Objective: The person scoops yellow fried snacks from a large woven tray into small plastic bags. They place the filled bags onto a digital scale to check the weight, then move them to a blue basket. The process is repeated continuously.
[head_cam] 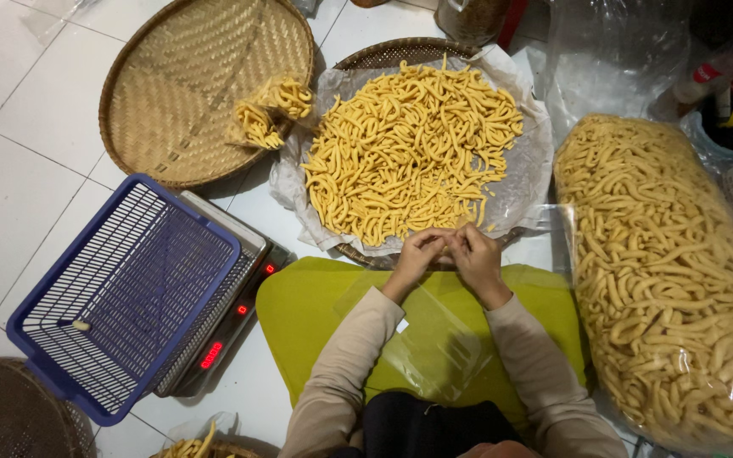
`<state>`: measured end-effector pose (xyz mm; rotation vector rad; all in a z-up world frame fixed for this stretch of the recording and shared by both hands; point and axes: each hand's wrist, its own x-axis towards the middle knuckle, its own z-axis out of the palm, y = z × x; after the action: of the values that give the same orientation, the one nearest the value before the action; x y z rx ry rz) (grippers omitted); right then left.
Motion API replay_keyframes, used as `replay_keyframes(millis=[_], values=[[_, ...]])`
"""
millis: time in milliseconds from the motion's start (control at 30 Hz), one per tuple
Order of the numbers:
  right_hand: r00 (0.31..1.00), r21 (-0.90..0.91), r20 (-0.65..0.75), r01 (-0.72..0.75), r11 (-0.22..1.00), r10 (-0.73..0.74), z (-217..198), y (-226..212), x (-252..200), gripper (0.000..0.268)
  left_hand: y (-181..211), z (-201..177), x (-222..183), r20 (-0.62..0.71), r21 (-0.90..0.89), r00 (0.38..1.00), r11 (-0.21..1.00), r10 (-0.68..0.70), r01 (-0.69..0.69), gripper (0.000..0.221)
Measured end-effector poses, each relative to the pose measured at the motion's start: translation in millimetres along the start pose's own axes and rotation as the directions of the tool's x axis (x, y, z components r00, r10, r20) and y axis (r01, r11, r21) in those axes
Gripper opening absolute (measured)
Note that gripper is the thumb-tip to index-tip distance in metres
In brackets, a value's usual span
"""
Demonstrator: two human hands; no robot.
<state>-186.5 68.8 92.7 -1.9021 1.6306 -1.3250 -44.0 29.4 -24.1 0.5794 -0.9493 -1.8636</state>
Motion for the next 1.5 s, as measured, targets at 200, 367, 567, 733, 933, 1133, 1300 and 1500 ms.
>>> replay_keyframes(millis=[200, 367, 567, 733, 933, 1133, 1300, 1500], values=[[1.0, 0.023, 0.018, 0.013, 1.0, -0.014, -1, 1, 0, 0.025, 12, 6, -3, 0.009, -0.017, 0.999, 0.999, -0.042, 0.042, 0.027], [0.995, -0.039, 0.05, 0.087, 0.995, -0.085, -4, -3, 2, 0.025, 8, -1, -2, 0.012, -0.014, 0.999, 0.999, -0.037, 0.038, 0.026], [0.973, -0.043, 0.096, 0.213, 0.976, -0.208, -2, 3, 0, 0.017, 11, 4, -3, 0.085, 0.272, 0.987, 0.95, 0.133, -0.152, 0.025], [0.998, 0.189, 0.067, -0.032, 0.981, 0.02, 3, 16, -10, 0.022, 55, 30, -12, -0.074, 0.815, 0.962, 0.572, 0.264, -0.095, 0.037], [0.817, -0.473, -0.022, 0.499, 0.726, -0.576, -3, 1, -8, 0.005, 52, 32, -12, -0.213, 0.688, 0.915, 0.718, 0.341, -0.107, 0.018], [0.725, -0.222, 0.049, 0.679, 0.7, -0.687, 19, -12, -23, 0.01, 38, 24, -16, 0.021, 0.716, 0.933, 0.646, 0.358, -0.264, 0.024], [0.917, -0.249, 0.046, 0.394, 0.885, -0.395, 11, -26, -7, 0.025, 42, 23, -12, -0.164, 0.611, 0.966, 0.789, 0.202, -0.062, 0.031], [0.838, -0.323, 0.356, 0.526, 0.787, -0.414, 14, -19, -4, 0.031, 91, 36, -21, 0.152, 0.842, 0.845, 0.381, 0.513, -0.383, 0.029]])
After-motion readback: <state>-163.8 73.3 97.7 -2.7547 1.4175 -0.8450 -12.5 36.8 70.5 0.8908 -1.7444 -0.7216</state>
